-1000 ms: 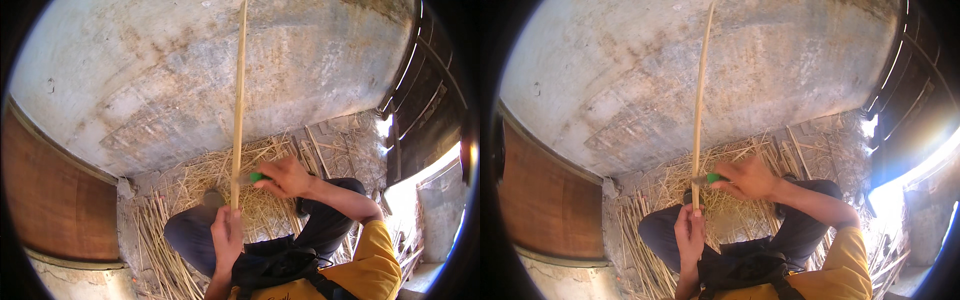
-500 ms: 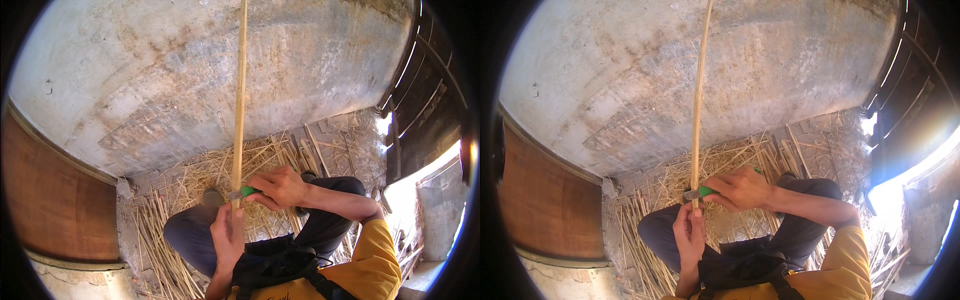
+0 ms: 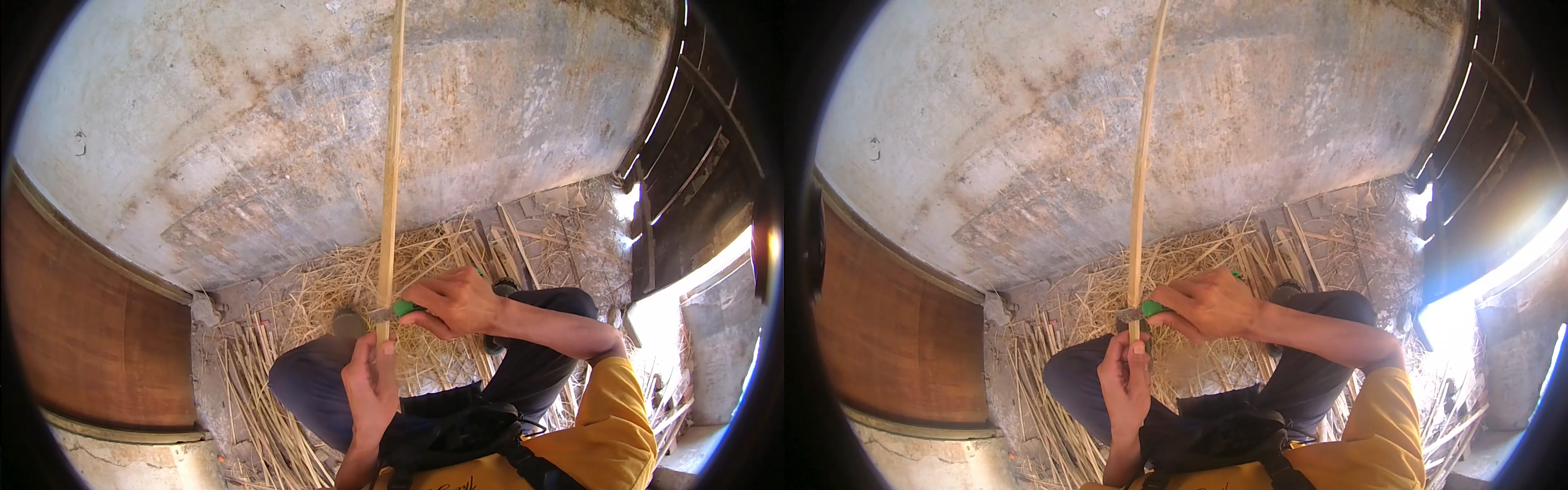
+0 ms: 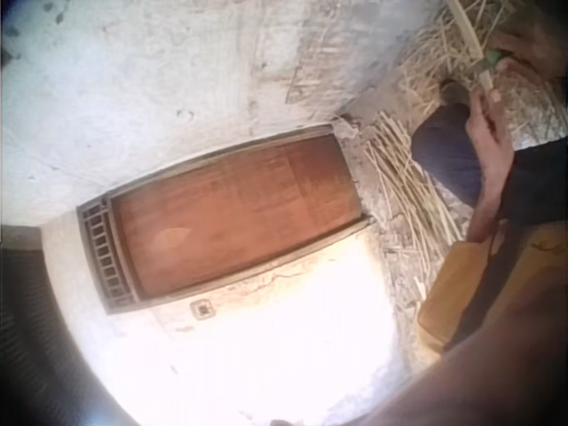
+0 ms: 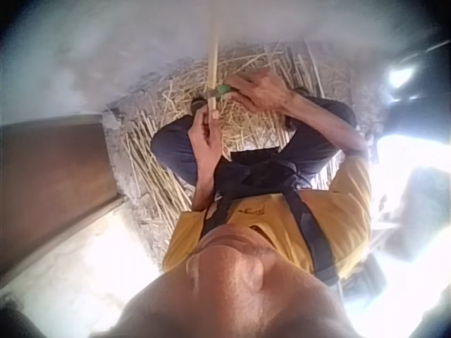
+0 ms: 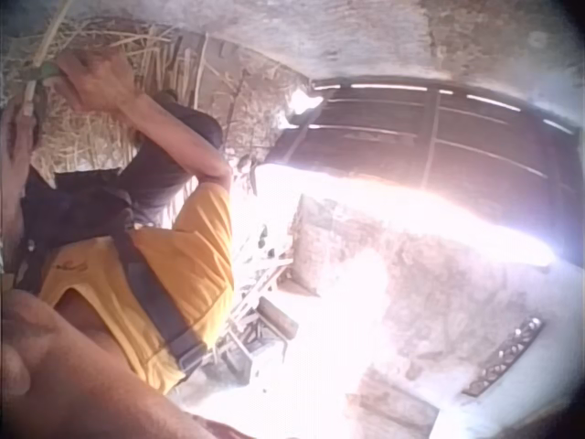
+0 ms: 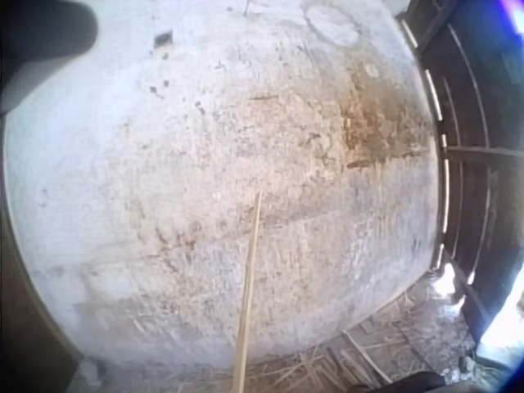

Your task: The person shaves a thin bamboo stick using a small utility knife and then uses a large blade to continue thinning the wood.

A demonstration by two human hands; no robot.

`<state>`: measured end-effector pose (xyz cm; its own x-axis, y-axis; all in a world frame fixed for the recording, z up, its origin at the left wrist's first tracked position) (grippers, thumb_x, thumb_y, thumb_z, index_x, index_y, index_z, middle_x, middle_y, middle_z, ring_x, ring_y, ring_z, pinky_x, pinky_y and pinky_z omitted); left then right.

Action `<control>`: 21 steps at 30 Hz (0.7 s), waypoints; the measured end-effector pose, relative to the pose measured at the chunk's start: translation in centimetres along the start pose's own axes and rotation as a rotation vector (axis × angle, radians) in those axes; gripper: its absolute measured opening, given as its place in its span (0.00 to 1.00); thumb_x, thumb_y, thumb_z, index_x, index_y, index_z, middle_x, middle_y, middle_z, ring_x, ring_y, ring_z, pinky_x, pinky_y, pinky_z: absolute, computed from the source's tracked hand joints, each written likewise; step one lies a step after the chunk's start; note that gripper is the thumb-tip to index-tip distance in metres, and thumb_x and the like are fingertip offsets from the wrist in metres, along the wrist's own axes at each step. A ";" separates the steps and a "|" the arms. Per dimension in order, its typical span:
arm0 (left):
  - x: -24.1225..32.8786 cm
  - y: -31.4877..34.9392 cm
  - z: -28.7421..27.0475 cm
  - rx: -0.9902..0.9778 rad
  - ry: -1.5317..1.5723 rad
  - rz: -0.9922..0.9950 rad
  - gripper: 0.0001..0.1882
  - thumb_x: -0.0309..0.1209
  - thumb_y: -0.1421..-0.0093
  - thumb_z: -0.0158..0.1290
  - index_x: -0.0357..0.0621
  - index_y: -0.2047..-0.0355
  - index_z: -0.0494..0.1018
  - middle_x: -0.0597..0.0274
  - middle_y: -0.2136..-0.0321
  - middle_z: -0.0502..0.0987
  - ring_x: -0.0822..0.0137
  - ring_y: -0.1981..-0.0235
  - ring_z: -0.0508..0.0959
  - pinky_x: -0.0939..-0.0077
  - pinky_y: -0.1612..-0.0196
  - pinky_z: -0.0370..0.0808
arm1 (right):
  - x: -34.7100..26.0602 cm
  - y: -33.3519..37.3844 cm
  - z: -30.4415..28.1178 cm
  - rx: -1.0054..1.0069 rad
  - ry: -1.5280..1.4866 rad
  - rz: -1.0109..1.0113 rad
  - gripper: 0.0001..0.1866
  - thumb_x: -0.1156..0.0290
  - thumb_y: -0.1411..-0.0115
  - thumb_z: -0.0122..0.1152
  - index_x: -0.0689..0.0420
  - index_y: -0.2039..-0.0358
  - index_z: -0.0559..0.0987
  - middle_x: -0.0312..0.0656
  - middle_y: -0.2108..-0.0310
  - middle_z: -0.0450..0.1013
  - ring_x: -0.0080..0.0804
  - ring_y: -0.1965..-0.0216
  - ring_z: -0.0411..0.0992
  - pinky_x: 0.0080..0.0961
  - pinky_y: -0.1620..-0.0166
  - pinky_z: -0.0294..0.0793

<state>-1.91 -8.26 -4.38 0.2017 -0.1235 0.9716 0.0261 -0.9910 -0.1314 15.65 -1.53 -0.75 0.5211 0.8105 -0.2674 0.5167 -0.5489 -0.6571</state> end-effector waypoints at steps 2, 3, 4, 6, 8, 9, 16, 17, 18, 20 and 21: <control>0.0 0.2 -0.2 -0.004 -0.002 -0.039 0.12 0.30 0.25 0.50 0.33 0.50 0.74 0.70 0.74 0.73 0.85 0.76 0.65 0.84 0.75 0.59 | 0.0 0.0 0.0 0.003 0.001 -0.002 0.16 0.53 0.38 0.70 0.51 0.63 0.80 0.35 0.73 0.79 0.33 0.77 0.78 0.30 0.76 0.76; -0.1 0.3 -0.4 -0.009 -0.004 -0.080 0.12 0.27 0.26 0.52 0.31 0.49 0.74 0.63 0.68 0.80 0.83 0.71 0.71 0.83 0.71 0.66 | -0.1 0.0 0.0 0.006 0.002 -0.002 0.16 0.53 0.38 0.70 0.51 0.63 0.80 0.35 0.73 0.79 0.33 0.77 0.79 0.30 0.76 0.76; 0.0 0.3 -0.5 -0.011 -0.004 -0.080 0.12 0.27 0.26 0.52 0.31 0.49 0.74 0.63 0.68 0.80 0.83 0.71 0.71 0.83 0.71 0.66 | 0.0 0.0 0.0 0.006 0.002 -0.001 0.16 0.53 0.38 0.70 0.51 0.63 0.80 0.35 0.73 0.79 0.33 0.77 0.79 0.30 0.76 0.76; -0.1 0.3 -0.6 -0.024 0.002 -0.115 0.11 0.27 0.26 0.52 0.31 0.49 0.74 0.64 0.68 0.80 0.83 0.71 0.70 0.83 0.71 0.66 | -0.1 -0.2 0.1 0.004 0.009 -0.006 0.15 0.54 0.38 0.70 0.51 0.63 0.80 0.35 0.72 0.79 0.34 0.77 0.79 0.30 0.75 0.76; 0.0 0.3 -0.4 -0.009 0.024 -0.095 0.11 0.27 0.26 0.52 0.31 0.50 0.74 0.65 0.69 0.79 0.83 0.72 0.70 0.83 0.72 0.65 | -0.2 -0.2 0.0 0.005 0.010 -0.006 0.15 0.54 0.38 0.70 0.51 0.63 0.80 0.35 0.72 0.79 0.34 0.77 0.79 0.30 0.75 0.76; 0.1 0.2 -0.4 0.006 0.045 -0.075 0.11 0.27 0.26 0.52 0.31 0.50 0.74 0.65 0.70 0.79 0.83 0.72 0.69 0.83 0.72 0.64 | -0.1 -0.2 -0.1 0.006 0.012 -0.006 0.15 0.54 0.38 0.71 0.51 0.63 0.80 0.35 0.72 0.79 0.34 0.77 0.79 0.30 0.75 0.76; -0.5 0.3 -0.9 0.025 0.026 -0.083 0.11 0.28 0.26 0.52 0.31 0.52 0.75 0.67 0.72 0.76 0.83 0.74 0.66 0.82 0.74 0.61 | 0.2 -0.7 0.0 0.039 -0.005 -0.027 0.15 0.53 0.35 0.66 0.51 0.61 0.78 0.35 0.77 0.74 0.34 0.80 0.76 0.32 0.79 0.73; -0.5 0.2 -0.9 0.017 0.004 -0.082 0.11 0.29 0.26 0.52 0.31 0.52 0.75 0.67 0.72 0.77 0.83 0.74 0.66 0.82 0.74 0.61 | 0.3 -0.7 0.0 0.024 0.005 -0.018 0.16 0.54 0.37 0.69 0.51 0.61 0.79 0.35 0.75 0.76 0.34 0.79 0.77 0.32 0.77 0.74; -0.5 0.2 -0.9 0.008 -0.016 -0.081 0.11 0.29 0.26 0.52 0.31 0.52 0.75 0.67 0.73 0.77 0.83 0.74 0.66 0.82 0.74 0.61 | 0.4 -0.7 0.0 0.010 0.015 -0.007 0.16 0.54 0.39 0.71 0.52 0.61 0.79 0.35 0.72 0.78 0.35 0.78 0.78 0.32 0.76 0.76; -0.5 0.3 -1.0 0.002 -0.029 -0.088 0.11 0.29 0.26 0.52 0.32 0.52 0.75 0.68 0.73 0.76 0.83 0.74 0.66 0.82 0.74 0.61 | 0.2 -0.8 0.0 0.025 0.024 -0.020 0.15 0.54 0.37 0.68 0.51 0.61 0.79 0.35 0.74 0.76 0.34 0.79 0.77 0.32 0.77 0.74; -0.6 0.3 -0.9 -0.007 -0.040 -0.096 0.11 0.30 0.26 0.52 0.32 0.52 0.75 0.68 0.74 0.75 0.83 0.75 0.66 0.82 0.74 0.61 | 0.1 -0.7 -0.2 0.040 0.034 -0.031 0.14 0.54 0.35 0.66 0.51 0.60 0.78 0.36 0.77 0.74 0.34 0.80 0.77 0.32 0.79 0.73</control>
<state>-2.92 -8.55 -4.77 0.2376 -0.0263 0.9710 0.0407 -0.9985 -0.0370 15.44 -1.07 -0.18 0.5285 0.8193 -0.2225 0.5059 -0.5144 -0.6924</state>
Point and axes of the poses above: each hand's wrist, its own y-axis away from the middle knuckle, its own z-axis out of the palm, x = y × z, the point moved 6 cm from there along -y, towards the middle knuckle
